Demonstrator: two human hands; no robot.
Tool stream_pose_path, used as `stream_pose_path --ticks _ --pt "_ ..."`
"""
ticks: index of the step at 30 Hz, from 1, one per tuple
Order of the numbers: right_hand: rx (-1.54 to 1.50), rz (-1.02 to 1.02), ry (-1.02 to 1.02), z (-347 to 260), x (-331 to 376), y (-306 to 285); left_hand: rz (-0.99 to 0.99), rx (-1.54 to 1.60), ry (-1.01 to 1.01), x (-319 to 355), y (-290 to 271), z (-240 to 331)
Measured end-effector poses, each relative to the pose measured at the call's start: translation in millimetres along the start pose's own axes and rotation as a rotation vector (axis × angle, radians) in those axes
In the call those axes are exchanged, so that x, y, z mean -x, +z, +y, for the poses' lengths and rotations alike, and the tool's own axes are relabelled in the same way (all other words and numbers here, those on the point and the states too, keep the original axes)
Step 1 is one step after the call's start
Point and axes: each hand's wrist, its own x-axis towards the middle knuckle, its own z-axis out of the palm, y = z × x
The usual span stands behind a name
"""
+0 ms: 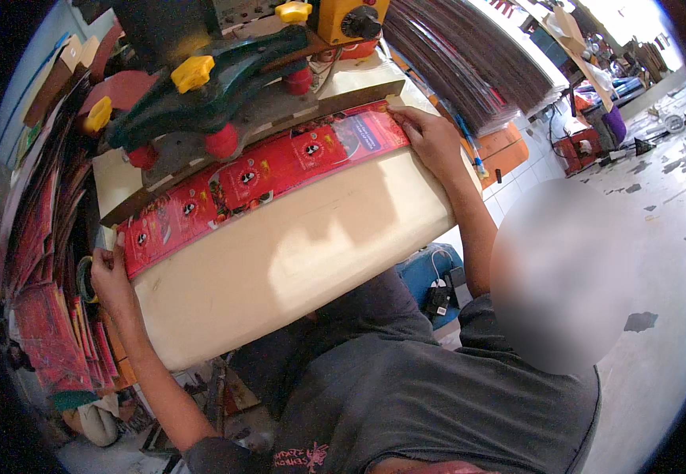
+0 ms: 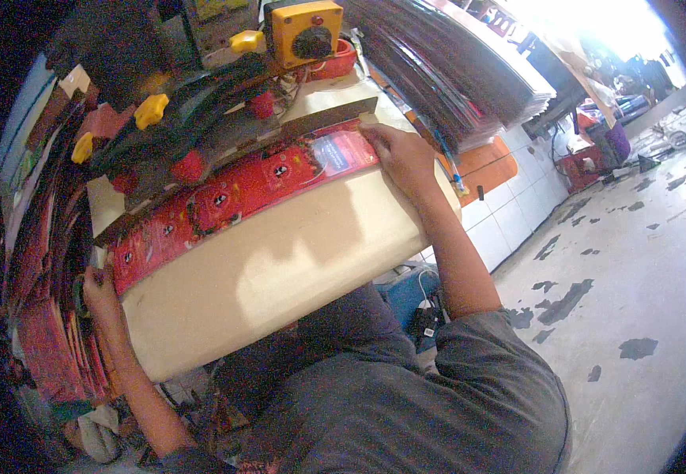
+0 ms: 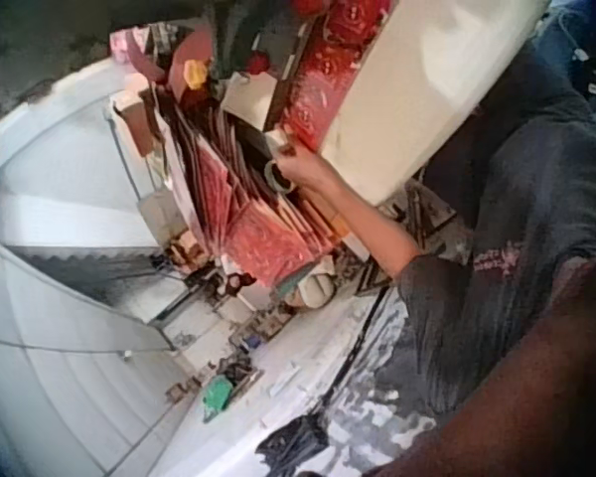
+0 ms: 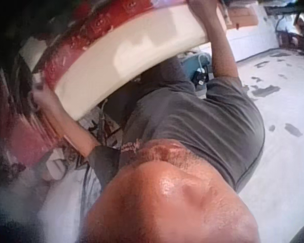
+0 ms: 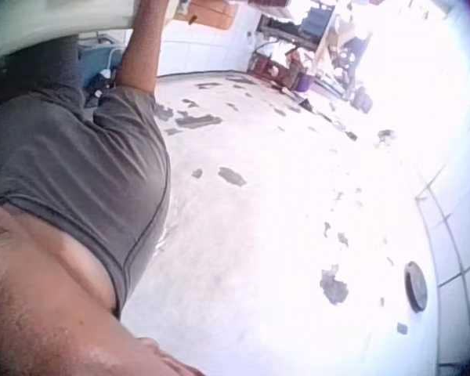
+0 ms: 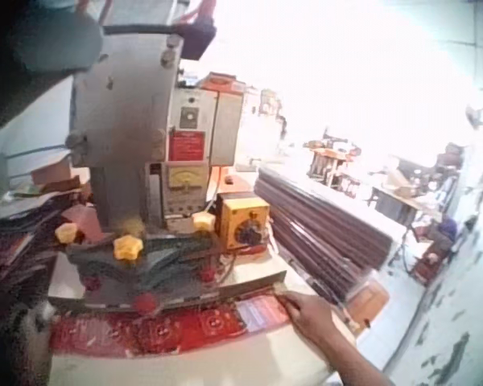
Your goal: The person aligns printed plastic packaging sheets on a heat sealing machine, seals the edges with the press, and removes the sealed plastic packaging by hand.
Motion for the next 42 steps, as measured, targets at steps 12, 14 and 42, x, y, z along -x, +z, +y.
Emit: stream_pose_path --ticks 12,14,42 --pt "0.051 0.004 0.021 -1 -1 -1 0.035 0.070 -0.003 11 -6 18" --pt "0.030 0.007 0.019 -2 -3 1 0.043 0.045 -0.012 6 -4 5" --pt "-0.097 0.057 -0.049 -2 1 4 0.111 -0.023 0.006 17 -7 15"
